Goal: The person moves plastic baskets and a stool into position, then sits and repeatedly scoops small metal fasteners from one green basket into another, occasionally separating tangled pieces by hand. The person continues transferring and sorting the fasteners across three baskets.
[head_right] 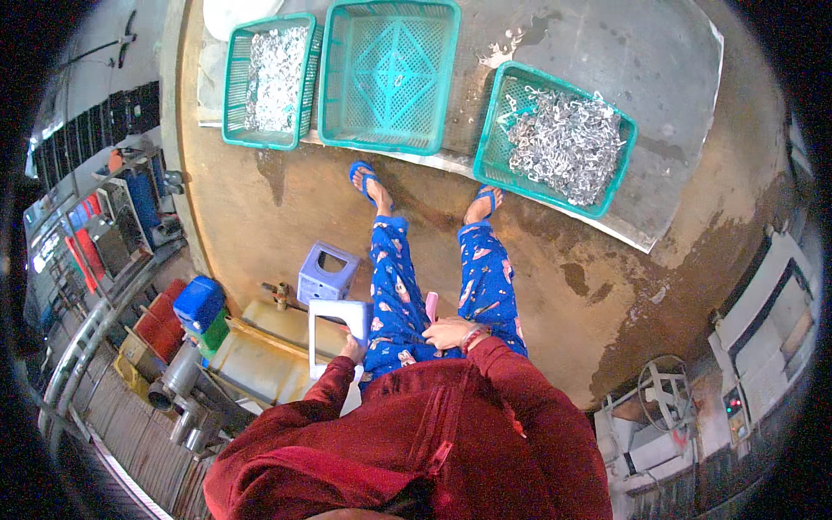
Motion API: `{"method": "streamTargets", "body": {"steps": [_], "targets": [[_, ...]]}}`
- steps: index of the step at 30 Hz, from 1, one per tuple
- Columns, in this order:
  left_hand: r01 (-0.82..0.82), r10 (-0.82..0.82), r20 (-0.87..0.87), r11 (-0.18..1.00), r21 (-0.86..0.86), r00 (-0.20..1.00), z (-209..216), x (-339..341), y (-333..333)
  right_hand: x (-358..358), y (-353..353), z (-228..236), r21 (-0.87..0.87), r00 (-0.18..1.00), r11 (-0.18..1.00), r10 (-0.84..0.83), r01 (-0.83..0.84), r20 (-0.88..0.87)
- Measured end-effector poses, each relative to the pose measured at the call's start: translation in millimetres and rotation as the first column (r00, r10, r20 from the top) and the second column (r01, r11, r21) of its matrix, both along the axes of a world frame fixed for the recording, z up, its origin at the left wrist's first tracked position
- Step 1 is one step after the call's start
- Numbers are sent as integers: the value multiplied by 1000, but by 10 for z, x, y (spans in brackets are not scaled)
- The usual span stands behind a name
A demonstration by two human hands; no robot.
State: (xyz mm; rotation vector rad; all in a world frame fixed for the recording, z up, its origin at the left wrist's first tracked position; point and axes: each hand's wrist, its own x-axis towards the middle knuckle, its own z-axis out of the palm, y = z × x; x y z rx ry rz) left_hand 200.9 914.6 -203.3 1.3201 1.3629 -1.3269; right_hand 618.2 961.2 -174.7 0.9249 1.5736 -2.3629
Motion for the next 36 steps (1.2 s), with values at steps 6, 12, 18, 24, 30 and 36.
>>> {"method": "streamTargets", "body": {"steps": [6, 12, 18, 24, 30, 36], "targets": [[63, -68, -14, 972, -225, 998, 414, 368, 322, 334, -270, -66, -203, 975, 963, -201, 179, -90], [133, -143, -43, 975, -180, 989, 252, 863, 632, 354, -525, -14, -312, 970, 934, -217, 173, -112], [240, -240, -42, 971, -4, 970, -229, 1427, 1182, 311, -449, -96, -278, 926, 934, -292, 223, -238], [319, -329, 15, 926, 203, 944, -1347, 1879, 1668, 393, -27, -434, -321, 884, 947, -155, 6, -441], [338, -405, 119, 865, 370, 907, -2670, 2212, 1973, 1418, 578, -1817, 134, 625, 649, -759, 749, 183], [329, -475, 172, 786, 523, 863, -3634, 2365, 2099, 2361, 799, -2452, 256, -838, -799, -533, 544, 116]]}}
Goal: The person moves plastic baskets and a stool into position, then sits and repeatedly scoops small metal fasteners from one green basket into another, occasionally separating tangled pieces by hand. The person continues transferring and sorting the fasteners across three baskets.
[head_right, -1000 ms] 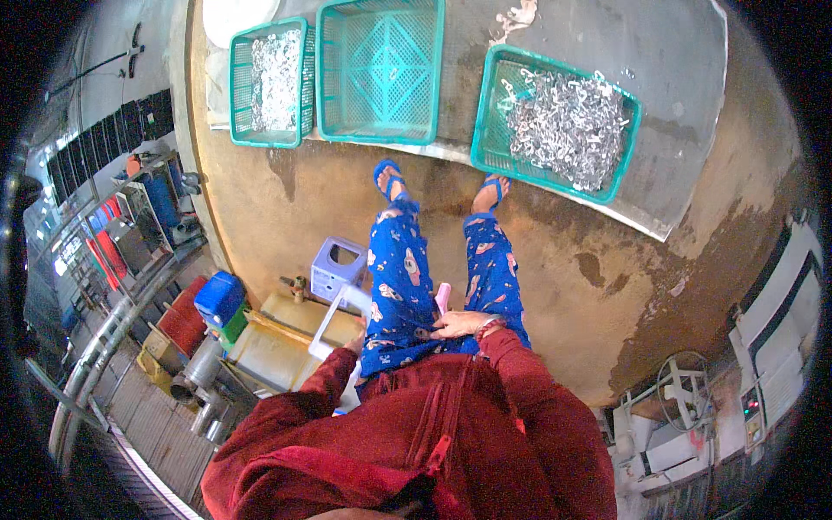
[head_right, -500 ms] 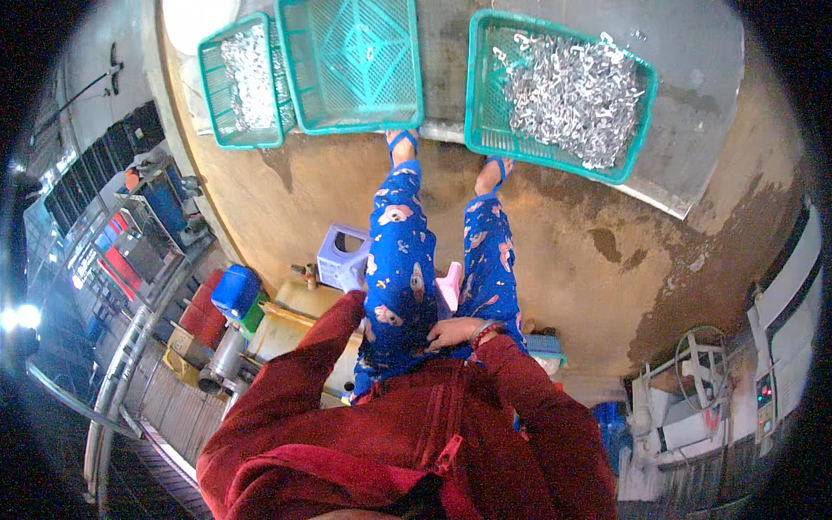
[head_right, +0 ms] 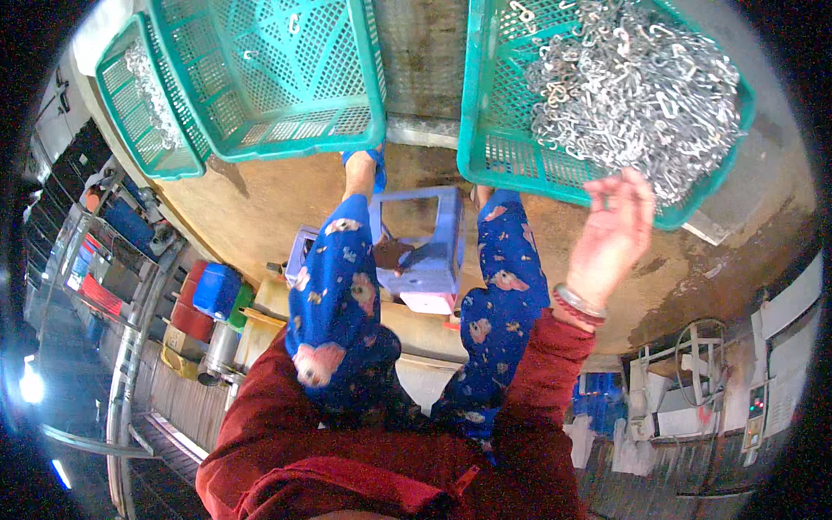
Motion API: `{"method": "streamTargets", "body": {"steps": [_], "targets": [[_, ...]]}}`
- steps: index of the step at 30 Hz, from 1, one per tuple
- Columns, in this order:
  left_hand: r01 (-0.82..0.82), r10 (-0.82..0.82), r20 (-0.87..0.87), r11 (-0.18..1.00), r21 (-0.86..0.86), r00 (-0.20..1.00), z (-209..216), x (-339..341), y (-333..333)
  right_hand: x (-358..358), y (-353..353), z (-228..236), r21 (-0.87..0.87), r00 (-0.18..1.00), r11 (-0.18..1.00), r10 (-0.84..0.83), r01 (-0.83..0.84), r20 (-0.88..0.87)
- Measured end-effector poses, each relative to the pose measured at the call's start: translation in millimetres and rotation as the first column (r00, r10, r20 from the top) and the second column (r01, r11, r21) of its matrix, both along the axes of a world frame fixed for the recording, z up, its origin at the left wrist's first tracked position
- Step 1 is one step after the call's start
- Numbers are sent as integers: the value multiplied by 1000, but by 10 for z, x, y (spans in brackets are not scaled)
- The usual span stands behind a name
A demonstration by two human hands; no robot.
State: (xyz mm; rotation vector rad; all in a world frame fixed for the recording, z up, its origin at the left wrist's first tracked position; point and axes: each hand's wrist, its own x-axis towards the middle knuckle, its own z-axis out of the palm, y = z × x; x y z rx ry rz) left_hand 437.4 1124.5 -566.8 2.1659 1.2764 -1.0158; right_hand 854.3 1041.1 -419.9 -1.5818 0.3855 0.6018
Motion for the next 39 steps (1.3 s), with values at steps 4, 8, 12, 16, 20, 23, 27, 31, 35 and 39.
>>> {"method": "streamTargets", "body": {"steps": [4, 8, 12, 16, 20, 23, 27, 31, 35, 39], "targets": [[48, -53, 74, 997, 61, 996, -424, 100, 89, 121, -70, -352, 50, 998, 999, -12, 9, 60], [87, -100, 120, 990, 111, 988, -793, 307, 226, 162, -239, -615, -425, 917, 877, 337, -223, 214], [103, -135, 180, 979, 176, 974, -1060, 516, 316, 569, -480, -547, -662, 888, 721, 422, -206, 184], [110, -157, 220, 971, 211, 963, -1138, 586, 374, 918, -586, -406, -817, 840, 531, 530, -223, 116], [116, -183, 263, 961, 252, 947, -1249, 607, 421, 1110, -600, -246, -783, 853, 611, 464, -112, 240], [136, -232, 289, 939, 315, 929, -1415, 665, 472, 1169, -732, -82, -684, 910, 720, 351, -114, 219], [149, -317, 354, 892, 427, 880, -1678, 763, 583, 1351, -1066, 29, -674, 810, 731, 456, -106, 368], [126, -349, 377, 855, 503, 858, -1839, 761, 671, 1649, -1092, -82, -641, 706, 768, 454, 0, 543], [72, -348, 396, 821, 566, 850, -1911, 715, 707, 2016, -444, -261, -775, 536, 624, 689, -97, 488], [44, -364, 403, 786, 616, 840, -1965, 716, 750, 2176, 198, -503, -911, 696, 387, 693, -138, 189]]}}
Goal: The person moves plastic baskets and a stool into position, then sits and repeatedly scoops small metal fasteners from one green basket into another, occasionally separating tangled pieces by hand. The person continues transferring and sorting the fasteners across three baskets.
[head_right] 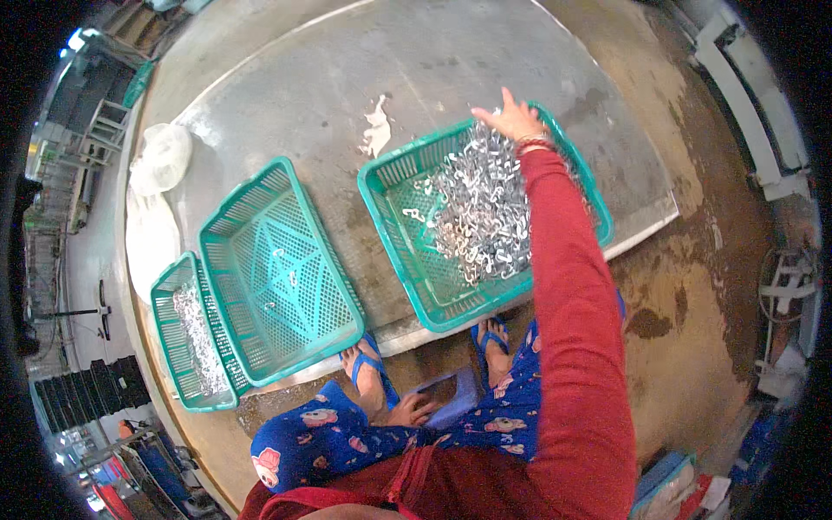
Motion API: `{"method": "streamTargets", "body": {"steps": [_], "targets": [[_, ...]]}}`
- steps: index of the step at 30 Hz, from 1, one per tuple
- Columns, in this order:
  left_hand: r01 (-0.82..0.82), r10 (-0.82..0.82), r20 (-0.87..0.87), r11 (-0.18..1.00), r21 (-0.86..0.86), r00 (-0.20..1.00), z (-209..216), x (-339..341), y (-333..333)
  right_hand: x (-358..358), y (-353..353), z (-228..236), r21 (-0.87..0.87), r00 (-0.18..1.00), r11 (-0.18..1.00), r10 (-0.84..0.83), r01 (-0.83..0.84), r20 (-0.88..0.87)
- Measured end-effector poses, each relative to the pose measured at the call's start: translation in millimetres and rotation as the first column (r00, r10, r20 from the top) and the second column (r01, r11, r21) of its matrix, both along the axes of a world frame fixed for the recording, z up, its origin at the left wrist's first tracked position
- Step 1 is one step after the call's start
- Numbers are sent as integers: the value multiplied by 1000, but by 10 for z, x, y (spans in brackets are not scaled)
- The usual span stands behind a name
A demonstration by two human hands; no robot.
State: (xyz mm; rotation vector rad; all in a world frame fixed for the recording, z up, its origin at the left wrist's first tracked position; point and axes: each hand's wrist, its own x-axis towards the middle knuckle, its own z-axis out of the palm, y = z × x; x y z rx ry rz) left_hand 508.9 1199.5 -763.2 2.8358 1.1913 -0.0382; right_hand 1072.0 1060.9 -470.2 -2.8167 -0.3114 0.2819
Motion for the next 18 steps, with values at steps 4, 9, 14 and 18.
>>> {"method": "streamTargets", "body": {"steps": [4, 9, 14, 18], "targets": [[-37, 33, 56, 997, 66, 998, 123, -398, -21, -275, 4, -129, -229, 983, 969, -123, 90, -133], [26, -14, 28, 866, -499, 1000, 875, -2113, -218, -860, -211, -49, -228, 993, 968, 85, -101, -79], [-271, 334, 183, 915, -299, 925, 1600, -3367, -51, -1680, -300, -278, -134, 950, 964, 250, -228, 186], [-401, 503, 495, 864, -304, 708, 2165, -2896, 593, -2208, -439, -590, -136, 867, 942, 336, -307, 368]]}}
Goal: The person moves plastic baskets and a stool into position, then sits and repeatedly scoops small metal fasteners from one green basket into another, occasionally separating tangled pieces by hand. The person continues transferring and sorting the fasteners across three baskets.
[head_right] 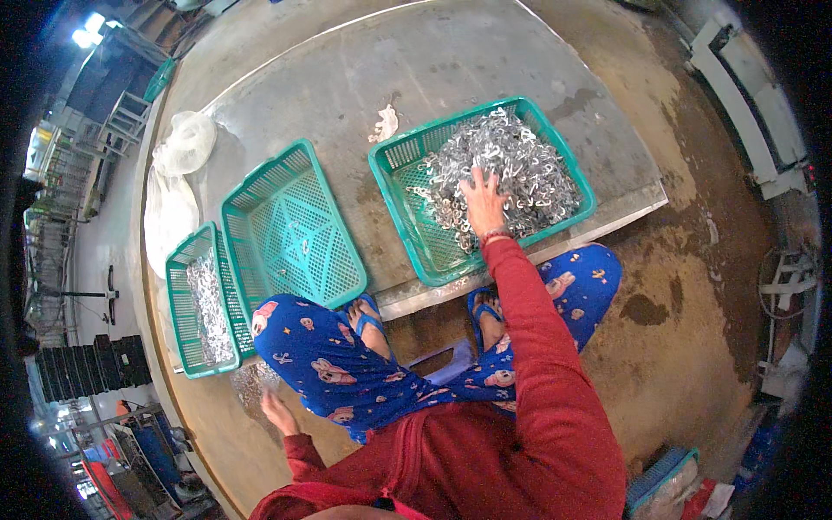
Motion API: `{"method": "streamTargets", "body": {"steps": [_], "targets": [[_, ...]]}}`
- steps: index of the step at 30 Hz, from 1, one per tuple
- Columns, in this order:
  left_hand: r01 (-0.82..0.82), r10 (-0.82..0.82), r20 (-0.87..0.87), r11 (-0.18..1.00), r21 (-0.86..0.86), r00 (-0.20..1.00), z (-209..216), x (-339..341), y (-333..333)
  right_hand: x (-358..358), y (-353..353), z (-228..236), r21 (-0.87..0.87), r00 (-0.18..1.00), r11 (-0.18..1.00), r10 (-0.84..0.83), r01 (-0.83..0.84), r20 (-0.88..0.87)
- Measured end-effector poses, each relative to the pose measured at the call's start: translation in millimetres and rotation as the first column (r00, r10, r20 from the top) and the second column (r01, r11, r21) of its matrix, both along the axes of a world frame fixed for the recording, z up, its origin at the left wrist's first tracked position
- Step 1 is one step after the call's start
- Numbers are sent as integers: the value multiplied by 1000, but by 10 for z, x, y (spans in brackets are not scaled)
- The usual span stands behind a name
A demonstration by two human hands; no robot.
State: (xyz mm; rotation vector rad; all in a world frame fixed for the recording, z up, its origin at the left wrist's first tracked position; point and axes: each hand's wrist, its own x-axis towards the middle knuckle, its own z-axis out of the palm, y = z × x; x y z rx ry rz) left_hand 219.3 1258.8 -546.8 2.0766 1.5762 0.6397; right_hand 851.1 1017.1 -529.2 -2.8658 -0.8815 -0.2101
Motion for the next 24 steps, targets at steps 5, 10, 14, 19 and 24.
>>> {"method": "streamTargets", "body": {"steps": [5, 10, 14, 19, 24], "targets": [[23, -55, 89, 947, 319, 994, 1567, 1178, 747, -95, -76, 95, 496, 995, 868, 49, 4, -92], [464, -603, 206, 753, 467, 771, 3084, 2811, 802, 273, -131, 941, 738, 697, 498, 316, 456, -644], [936, -959, 81, 283, 210, 272, 3227, 4494, 460, 406, -196, 1702, 735, 570, 492, 468, 467, -675], [928, -953, 251, 69, -365, 169, 1954, 5739, -319, 421, -243, 2014, 764, 418, 397, 662, 508, -622], [874, -39, 895, -201, -442, 444, 412, 5824, -1141, 400, -244, 1292, 527, 166, 269, 753, 806, -637]]}}
